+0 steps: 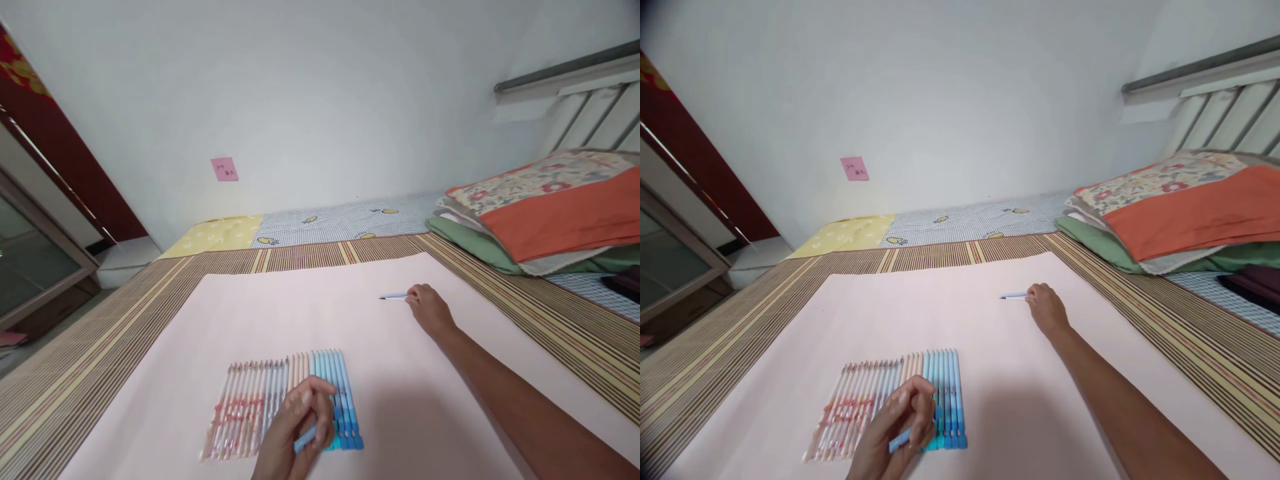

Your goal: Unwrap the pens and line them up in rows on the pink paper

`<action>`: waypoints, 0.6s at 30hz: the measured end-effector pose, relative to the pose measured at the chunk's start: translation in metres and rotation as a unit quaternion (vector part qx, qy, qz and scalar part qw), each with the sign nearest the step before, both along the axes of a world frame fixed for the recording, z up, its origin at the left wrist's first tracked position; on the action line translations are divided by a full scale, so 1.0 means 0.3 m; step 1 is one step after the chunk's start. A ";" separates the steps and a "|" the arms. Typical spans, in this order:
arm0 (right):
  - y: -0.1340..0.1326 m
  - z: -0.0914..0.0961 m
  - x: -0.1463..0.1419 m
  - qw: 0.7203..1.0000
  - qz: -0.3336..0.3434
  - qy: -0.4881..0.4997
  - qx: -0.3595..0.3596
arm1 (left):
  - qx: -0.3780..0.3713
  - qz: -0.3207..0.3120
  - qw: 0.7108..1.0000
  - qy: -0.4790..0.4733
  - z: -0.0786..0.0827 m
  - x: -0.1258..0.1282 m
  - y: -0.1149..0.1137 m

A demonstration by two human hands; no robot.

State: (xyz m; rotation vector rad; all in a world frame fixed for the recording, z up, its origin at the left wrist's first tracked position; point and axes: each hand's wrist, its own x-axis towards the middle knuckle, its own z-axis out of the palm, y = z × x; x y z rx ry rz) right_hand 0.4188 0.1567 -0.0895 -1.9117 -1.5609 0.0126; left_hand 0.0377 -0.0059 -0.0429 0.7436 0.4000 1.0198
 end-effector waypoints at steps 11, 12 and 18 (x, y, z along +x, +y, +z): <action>0.012 -0.022 -0.011 0.997 -0.050 0.054 -0.028 | -0.002 0.000 1.000 0.001 -0.003 0.004 0.002; 0.017 -0.021 -0.015 0.997 -0.051 0.052 -0.026 | -0.003 0.001 1.000 0.002 -0.003 0.004 0.002; 0.030 -0.015 -0.022 0.997 -0.057 0.039 -0.019 | -0.005 0.001 1.000 0.005 0.004 0.001 0.003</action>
